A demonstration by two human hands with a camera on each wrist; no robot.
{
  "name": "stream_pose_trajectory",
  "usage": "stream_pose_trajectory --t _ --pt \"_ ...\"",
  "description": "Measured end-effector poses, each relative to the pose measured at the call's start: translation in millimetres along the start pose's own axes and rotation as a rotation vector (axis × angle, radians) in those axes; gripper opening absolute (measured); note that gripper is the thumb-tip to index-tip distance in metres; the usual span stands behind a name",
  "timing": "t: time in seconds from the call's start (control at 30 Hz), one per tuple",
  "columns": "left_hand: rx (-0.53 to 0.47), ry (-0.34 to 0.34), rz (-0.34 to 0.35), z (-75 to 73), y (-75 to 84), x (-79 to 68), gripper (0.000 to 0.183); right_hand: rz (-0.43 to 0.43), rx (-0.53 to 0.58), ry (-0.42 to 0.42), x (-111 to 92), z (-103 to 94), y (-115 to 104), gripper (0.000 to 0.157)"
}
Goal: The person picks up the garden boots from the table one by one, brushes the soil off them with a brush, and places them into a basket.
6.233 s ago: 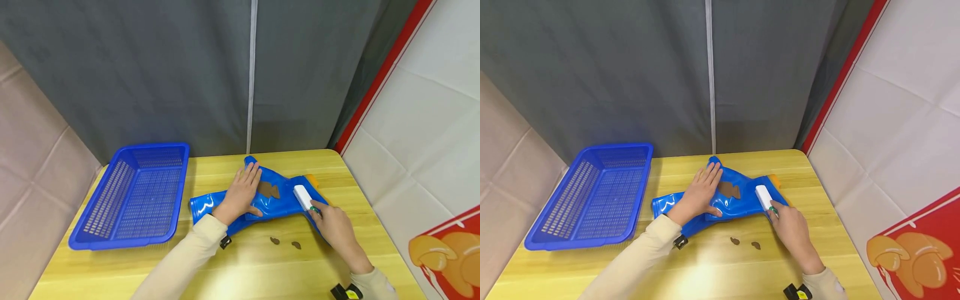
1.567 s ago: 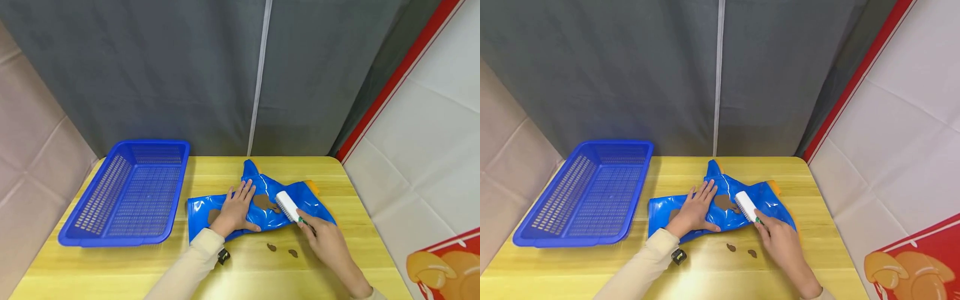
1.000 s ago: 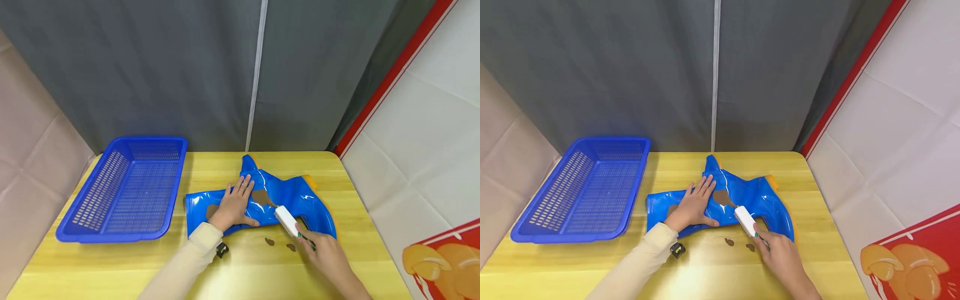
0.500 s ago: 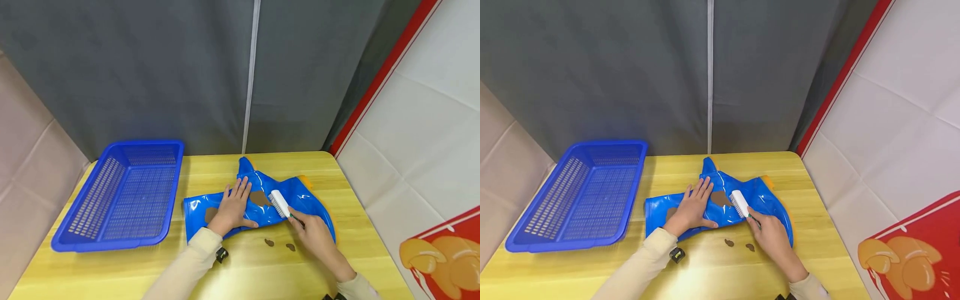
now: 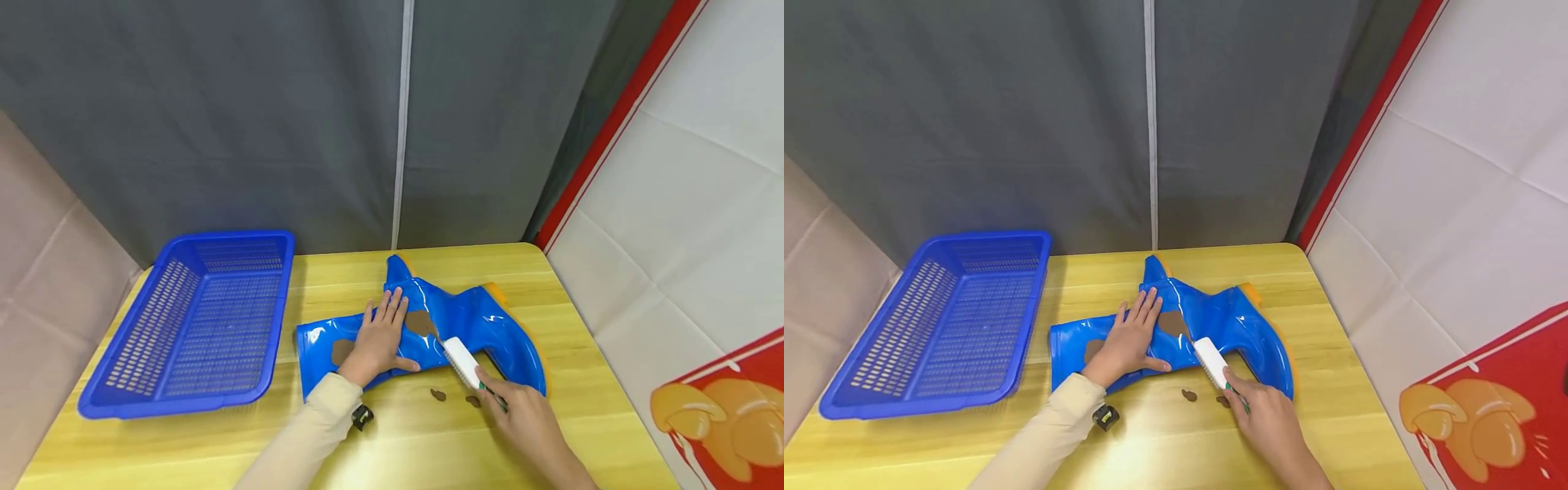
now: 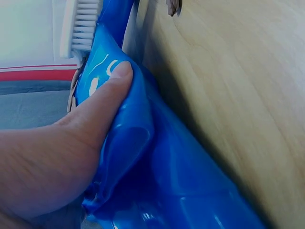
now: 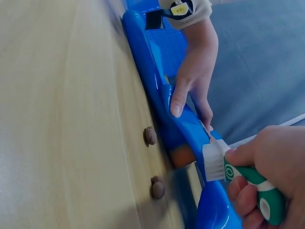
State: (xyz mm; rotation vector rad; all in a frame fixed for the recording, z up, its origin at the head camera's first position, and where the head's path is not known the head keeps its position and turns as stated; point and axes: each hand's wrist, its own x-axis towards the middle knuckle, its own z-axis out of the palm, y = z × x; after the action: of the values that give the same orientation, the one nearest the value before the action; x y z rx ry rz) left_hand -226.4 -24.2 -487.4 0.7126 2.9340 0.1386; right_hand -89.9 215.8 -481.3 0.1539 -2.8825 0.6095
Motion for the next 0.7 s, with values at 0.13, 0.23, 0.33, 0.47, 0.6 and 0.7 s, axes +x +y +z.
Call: stream_pose_trajectory --t 0.13,0.23,0.33,0.47,0.6,0.7 --pt "0.012 0.003 -0.001 1.6 0.8 2.8 0.131 -0.043 -0.034 0.034 -3.7 -0.4 2.4 0.04" --pt "-0.001 0.005 0.006 1.8 -0.8 3.7 0.131 -0.033 -0.028 0.018 -3.6 -5.3 0.0 0.039" --pt "-0.016 -0.01 -0.006 1.6 -5.3 2.8 0.132 0.004 0.022 -0.011 2.9 -13.3 -5.3 0.038" --pt "-0.022 -0.005 -0.038 3.1 -10.8 0.9 0.133 0.036 0.084 0.0 22.8 -17.5 -7.3 0.036" --pt "-0.05 0.005 -0.008 5.4 -8.1 1.8 0.132 0.019 0.129 -0.009 34.7 -8.4 -2.3 0.034" --pt "-0.044 0.008 0.003 6.8 -4.1 5.6 0.132 -0.028 0.142 -0.032 31.6 -3.4 -0.1 0.034"
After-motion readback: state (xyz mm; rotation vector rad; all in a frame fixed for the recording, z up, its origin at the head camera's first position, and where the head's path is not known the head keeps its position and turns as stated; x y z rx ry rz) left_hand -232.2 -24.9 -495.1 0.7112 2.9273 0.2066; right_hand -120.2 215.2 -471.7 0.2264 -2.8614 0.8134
